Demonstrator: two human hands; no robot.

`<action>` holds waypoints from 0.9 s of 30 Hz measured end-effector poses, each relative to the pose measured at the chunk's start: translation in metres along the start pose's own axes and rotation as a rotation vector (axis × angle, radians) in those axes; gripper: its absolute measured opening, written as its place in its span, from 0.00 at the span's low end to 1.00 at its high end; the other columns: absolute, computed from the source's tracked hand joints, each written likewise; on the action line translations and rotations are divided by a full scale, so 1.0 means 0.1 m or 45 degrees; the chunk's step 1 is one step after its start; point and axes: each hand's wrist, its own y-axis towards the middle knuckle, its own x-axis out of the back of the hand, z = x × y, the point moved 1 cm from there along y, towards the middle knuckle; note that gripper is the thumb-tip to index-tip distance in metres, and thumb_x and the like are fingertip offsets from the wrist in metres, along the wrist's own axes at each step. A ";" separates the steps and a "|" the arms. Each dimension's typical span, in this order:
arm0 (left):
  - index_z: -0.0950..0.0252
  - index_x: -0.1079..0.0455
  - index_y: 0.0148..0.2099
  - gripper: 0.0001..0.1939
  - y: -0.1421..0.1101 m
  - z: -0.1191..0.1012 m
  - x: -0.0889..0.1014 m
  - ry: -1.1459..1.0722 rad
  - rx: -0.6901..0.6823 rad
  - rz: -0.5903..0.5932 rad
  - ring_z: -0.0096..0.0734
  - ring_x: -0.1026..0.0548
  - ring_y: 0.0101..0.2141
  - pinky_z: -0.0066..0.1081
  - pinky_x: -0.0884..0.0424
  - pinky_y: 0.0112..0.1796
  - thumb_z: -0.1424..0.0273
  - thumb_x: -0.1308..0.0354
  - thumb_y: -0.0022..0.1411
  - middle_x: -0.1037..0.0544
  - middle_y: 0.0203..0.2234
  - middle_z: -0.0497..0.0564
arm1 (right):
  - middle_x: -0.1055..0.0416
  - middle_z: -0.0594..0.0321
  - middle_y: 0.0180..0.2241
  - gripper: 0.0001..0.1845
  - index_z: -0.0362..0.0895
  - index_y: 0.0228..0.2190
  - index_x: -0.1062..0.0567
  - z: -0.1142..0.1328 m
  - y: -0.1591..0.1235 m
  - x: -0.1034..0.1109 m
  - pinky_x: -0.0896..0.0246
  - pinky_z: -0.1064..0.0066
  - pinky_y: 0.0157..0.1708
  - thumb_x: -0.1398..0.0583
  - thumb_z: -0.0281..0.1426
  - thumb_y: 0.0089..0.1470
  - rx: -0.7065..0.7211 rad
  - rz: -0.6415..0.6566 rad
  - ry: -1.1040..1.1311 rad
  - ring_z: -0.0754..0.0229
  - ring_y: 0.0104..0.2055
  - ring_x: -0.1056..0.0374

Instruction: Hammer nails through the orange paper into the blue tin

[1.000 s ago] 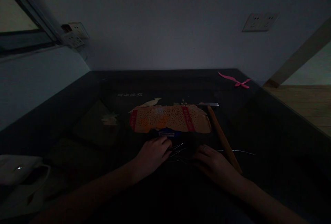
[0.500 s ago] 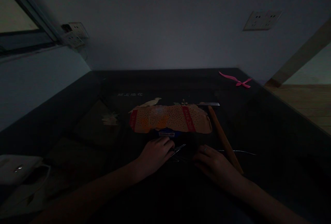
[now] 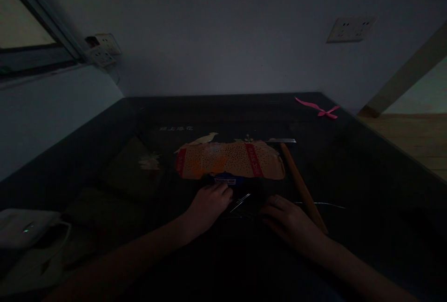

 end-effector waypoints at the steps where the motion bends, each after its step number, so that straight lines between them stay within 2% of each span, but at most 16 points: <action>1: 0.67 0.32 0.39 0.03 0.00 0.00 -0.01 0.048 -0.014 -0.018 0.38 0.24 0.38 0.34 0.28 0.37 0.75 0.47 0.65 0.25 0.36 0.54 | 0.27 0.55 0.36 0.10 0.43 0.36 0.24 0.00 0.00 0.00 0.32 0.62 0.38 0.41 0.20 0.55 -0.001 0.000 -0.003 0.54 0.39 0.30; 8: 0.68 0.31 0.38 0.08 -0.01 0.02 -0.06 0.158 -0.023 -0.095 0.40 0.24 0.37 0.35 0.27 0.36 0.79 0.51 0.64 0.24 0.33 0.56 | 0.27 0.56 0.36 0.09 0.44 0.35 0.24 0.01 0.01 0.01 0.32 0.62 0.38 0.41 0.20 0.55 0.006 -0.012 -0.016 0.54 0.39 0.30; 13: 0.67 0.31 0.38 0.06 0.02 0.02 0.06 0.030 0.037 -0.045 0.38 0.23 0.36 0.33 0.27 0.36 0.79 0.48 0.63 0.22 0.33 0.54 | 0.27 0.56 0.36 0.10 0.44 0.35 0.24 0.00 0.01 0.01 0.32 0.63 0.37 0.41 0.19 0.55 0.010 -0.011 -0.017 0.54 0.38 0.30; 19: 0.62 0.32 0.46 0.10 -0.01 -0.05 0.31 -0.358 0.084 0.109 0.32 0.23 0.37 0.29 0.28 0.36 0.77 0.48 0.63 0.22 0.39 0.48 | 0.27 0.55 0.36 0.09 0.43 0.35 0.24 0.00 0.01 0.02 0.32 0.63 0.37 0.41 0.19 0.55 -0.005 0.008 -0.021 0.53 0.38 0.30; 27: 0.65 0.27 0.38 0.11 0.01 -0.07 0.42 -0.969 0.061 0.118 0.26 0.24 0.36 0.24 0.31 0.39 0.81 0.49 0.61 0.22 0.34 0.48 | 0.27 0.53 0.36 0.09 0.41 0.35 0.23 0.01 0.01 0.02 0.32 0.63 0.37 0.41 0.19 0.55 -0.017 0.036 -0.013 0.53 0.38 0.30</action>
